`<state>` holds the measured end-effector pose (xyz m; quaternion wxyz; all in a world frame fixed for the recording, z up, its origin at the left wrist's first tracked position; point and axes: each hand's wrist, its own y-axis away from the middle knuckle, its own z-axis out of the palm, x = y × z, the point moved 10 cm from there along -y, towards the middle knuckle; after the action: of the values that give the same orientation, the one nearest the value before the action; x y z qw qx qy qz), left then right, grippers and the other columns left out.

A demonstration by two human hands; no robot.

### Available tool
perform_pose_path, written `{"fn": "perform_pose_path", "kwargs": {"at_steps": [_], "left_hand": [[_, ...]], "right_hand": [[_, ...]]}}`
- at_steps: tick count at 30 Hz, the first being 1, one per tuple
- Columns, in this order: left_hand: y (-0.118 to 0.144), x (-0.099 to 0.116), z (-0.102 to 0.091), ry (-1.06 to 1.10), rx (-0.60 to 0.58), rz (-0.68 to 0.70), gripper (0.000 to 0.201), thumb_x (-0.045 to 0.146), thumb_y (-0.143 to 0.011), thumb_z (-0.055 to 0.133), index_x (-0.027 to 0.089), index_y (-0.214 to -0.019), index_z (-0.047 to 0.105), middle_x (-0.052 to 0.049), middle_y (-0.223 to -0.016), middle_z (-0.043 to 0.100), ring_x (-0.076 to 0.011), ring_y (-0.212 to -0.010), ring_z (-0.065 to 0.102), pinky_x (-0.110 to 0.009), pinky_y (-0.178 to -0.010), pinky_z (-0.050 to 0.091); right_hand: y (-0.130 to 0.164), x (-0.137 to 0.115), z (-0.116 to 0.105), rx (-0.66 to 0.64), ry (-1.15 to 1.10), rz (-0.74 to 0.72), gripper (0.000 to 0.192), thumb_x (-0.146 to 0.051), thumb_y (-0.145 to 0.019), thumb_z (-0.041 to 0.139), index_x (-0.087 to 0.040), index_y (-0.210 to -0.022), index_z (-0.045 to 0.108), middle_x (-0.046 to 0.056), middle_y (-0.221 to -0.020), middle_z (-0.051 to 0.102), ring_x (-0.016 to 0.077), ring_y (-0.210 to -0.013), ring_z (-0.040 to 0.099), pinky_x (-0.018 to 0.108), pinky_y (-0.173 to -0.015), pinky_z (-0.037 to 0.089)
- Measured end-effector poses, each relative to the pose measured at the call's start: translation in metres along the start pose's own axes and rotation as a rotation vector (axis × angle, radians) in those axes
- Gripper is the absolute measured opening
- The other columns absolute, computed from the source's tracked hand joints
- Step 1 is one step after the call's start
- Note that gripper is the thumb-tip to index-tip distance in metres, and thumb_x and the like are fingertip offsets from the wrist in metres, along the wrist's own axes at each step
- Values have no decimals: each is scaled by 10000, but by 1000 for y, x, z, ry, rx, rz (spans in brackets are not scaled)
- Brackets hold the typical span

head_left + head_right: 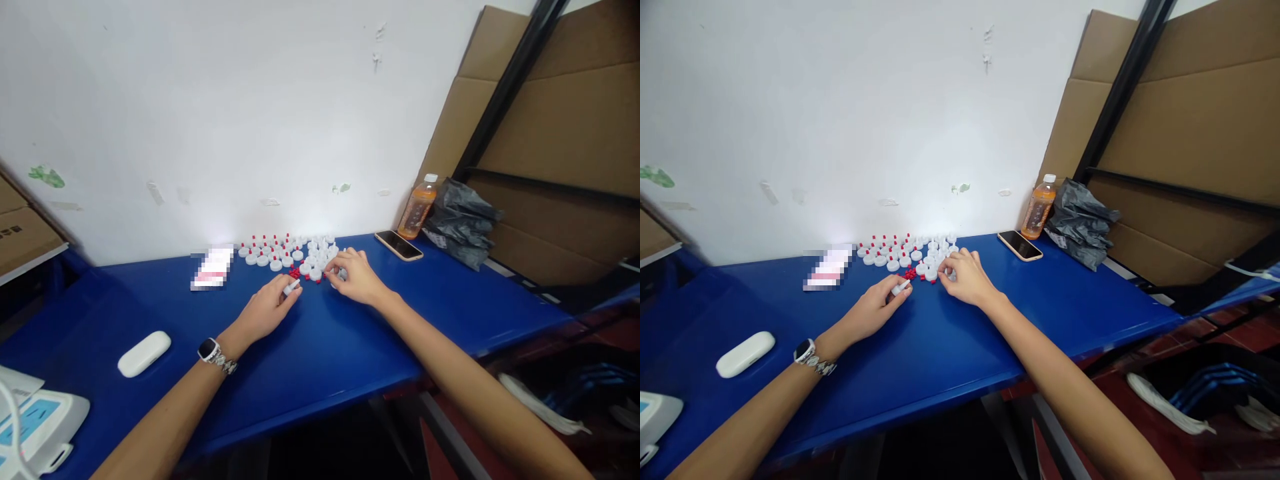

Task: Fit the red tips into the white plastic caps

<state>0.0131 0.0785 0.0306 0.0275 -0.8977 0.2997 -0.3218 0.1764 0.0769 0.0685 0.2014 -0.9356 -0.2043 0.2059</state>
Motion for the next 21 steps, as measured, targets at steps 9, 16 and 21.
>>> {"fn": "perform_pose_path", "kwargs": {"at_steps": [9, 16, 21], "left_hand": [[0, 4, -2, -3, -2, -4, 351, 523, -980, 377, 229, -984, 569, -3, -868, 583, -158, -703, 535, -290, -661, 396], [0, 3, 0, -11, -12, -13, 351, 526, -976, 384, 230, -987, 571, -4, -866, 591, -157, -691, 542, -287, -642, 394], [1, 2, 0, -2, -14, -17, 338, 522, -975, 392, 229, -985, 561, -3, -891, 595, -151, -687, 546, -289, -647, 398]], "right_hand": [[0, -17, 19, -109, 147, -122, 179, -335, -938, 587, -221, -966, 722, 69, -932, 637, 234, -939, 478, 388, -841, 274], [-2, -15, 25, -126, 141, -113, 174, -345, -933, 599, -220, -940, 719, 68, -930, 636, 237, -952, 475, 402, -865, 270], [-2, -20, 25, -115, 133, -119, 149, -315, -917, 608, -205, -896, 706, 70, -915, 648, 240, -948, 489, 411, -871, 287]]}}
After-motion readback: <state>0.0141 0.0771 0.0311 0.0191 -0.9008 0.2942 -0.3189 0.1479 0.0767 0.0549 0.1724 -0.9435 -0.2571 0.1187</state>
